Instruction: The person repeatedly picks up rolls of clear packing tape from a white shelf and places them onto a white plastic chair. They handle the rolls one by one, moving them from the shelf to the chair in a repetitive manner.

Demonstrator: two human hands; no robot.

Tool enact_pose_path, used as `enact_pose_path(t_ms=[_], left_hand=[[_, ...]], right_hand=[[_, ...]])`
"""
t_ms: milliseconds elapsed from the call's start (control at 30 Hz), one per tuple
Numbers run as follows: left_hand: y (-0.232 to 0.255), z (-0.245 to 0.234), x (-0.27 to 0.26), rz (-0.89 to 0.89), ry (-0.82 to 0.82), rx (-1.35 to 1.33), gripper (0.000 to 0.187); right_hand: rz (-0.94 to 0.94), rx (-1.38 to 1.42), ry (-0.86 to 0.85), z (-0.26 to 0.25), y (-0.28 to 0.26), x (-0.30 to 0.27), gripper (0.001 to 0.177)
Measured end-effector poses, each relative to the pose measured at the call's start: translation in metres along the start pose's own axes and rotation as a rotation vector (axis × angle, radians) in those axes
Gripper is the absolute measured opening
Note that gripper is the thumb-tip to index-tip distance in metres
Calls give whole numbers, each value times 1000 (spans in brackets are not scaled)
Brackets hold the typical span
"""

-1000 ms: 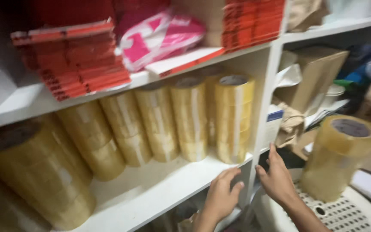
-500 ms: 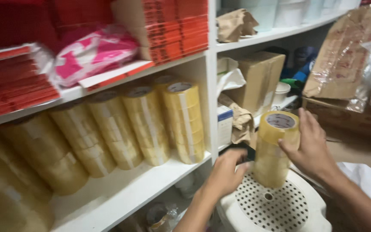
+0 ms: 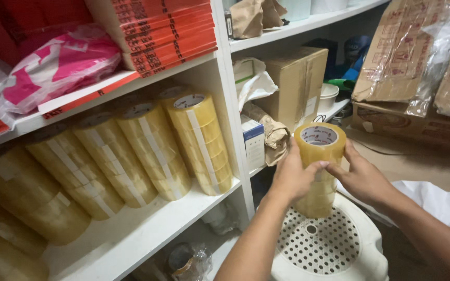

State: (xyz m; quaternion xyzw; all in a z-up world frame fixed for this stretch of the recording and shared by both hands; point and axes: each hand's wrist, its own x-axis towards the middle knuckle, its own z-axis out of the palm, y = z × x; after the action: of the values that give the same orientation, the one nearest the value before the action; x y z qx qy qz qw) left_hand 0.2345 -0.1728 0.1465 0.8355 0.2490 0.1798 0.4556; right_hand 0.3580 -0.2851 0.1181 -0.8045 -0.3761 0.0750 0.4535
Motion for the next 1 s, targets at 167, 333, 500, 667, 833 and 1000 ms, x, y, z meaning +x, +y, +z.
enact_pose_path(t_ms=[167, 333, 500, 667, 833, 1000], left_hand=[[-18, 17, 16, 186, 166, -38, 93], [-23, 8, -3, 235, 240, -57, 95], [-44, -27, -38, 270, 342, -103, 89], [-90, -74, -72, 175, 419, 18, 90], [-121, -121, -126, 79, 445, 20, 83], [-193, -150, -150, 58, 537, 117, 88]], right_hand=[[-123, 2, 36, 3, 9, 7, 76], [-79, -69, 22, 1, -18, -10, 79], [-162, -266, 20, 29, -34, -16, 79], [-259, -289, -61, 73, -78, -39, 71], [-246, -180, -217, 141, -94, -49, 83], [-316, -238, -274, 211, -104, -64, 79]])
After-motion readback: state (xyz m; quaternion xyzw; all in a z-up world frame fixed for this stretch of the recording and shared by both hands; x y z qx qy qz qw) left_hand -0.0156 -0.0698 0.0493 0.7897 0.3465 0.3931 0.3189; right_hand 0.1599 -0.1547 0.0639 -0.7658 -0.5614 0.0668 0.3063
